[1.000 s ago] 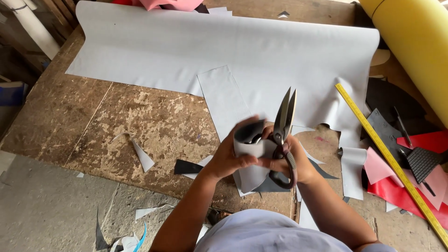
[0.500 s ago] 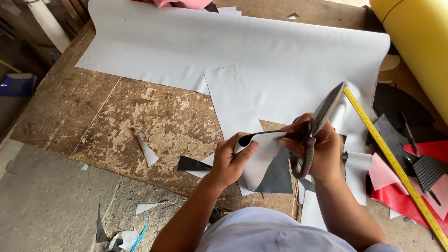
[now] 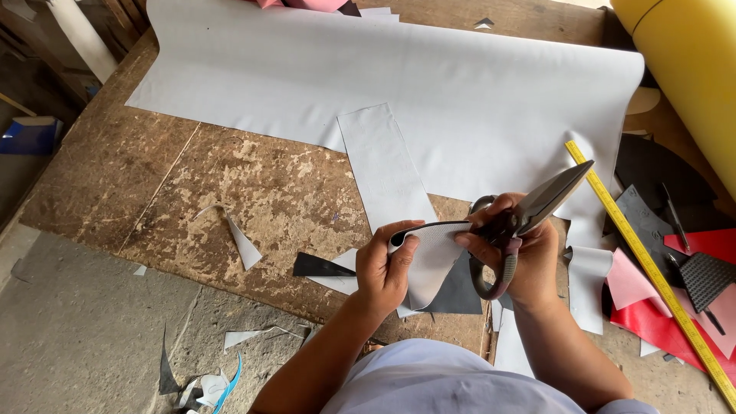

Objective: The person uses scissors to cut a large sheet of white material with a black backing into long strips and smaller rectangular pieces. They repeatedly cut along drawn lines, separate the layers, and trim the edges of the cut pieces on a wooden workbench.

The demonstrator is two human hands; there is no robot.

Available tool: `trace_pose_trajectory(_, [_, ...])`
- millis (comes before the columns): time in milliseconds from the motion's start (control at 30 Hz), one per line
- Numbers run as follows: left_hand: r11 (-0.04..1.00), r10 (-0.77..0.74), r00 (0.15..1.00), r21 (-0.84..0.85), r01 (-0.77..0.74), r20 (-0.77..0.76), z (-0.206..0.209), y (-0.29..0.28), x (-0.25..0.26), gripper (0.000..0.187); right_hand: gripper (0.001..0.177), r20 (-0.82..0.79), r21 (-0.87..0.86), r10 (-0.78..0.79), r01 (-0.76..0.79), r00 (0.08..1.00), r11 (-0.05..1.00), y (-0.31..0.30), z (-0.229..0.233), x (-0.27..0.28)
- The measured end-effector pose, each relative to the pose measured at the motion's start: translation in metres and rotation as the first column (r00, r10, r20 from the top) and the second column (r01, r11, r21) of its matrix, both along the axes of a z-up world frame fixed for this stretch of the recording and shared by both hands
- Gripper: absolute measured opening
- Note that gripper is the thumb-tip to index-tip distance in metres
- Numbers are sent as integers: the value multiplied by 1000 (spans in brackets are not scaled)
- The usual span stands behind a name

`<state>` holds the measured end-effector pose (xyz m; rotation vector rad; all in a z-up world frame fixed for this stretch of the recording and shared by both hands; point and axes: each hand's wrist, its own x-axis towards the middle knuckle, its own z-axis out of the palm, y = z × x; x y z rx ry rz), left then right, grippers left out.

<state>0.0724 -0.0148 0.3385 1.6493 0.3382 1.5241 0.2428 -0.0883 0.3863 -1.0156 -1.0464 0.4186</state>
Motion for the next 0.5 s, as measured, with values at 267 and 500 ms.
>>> trace_pose_trajectory(267, [1000, 5, 998, -22, -4, 65, -14, -1, 4, 18, 46, 6, 8, -28, 28, 1000, 1000, -3, 0, -6])
trace_pose_trajectory(500, [996, 83, 987, -37, -79, 137, -4, -4, 6, 17, 44, 22, 1, -83, 83, 996, 997, -7, 6, -14])
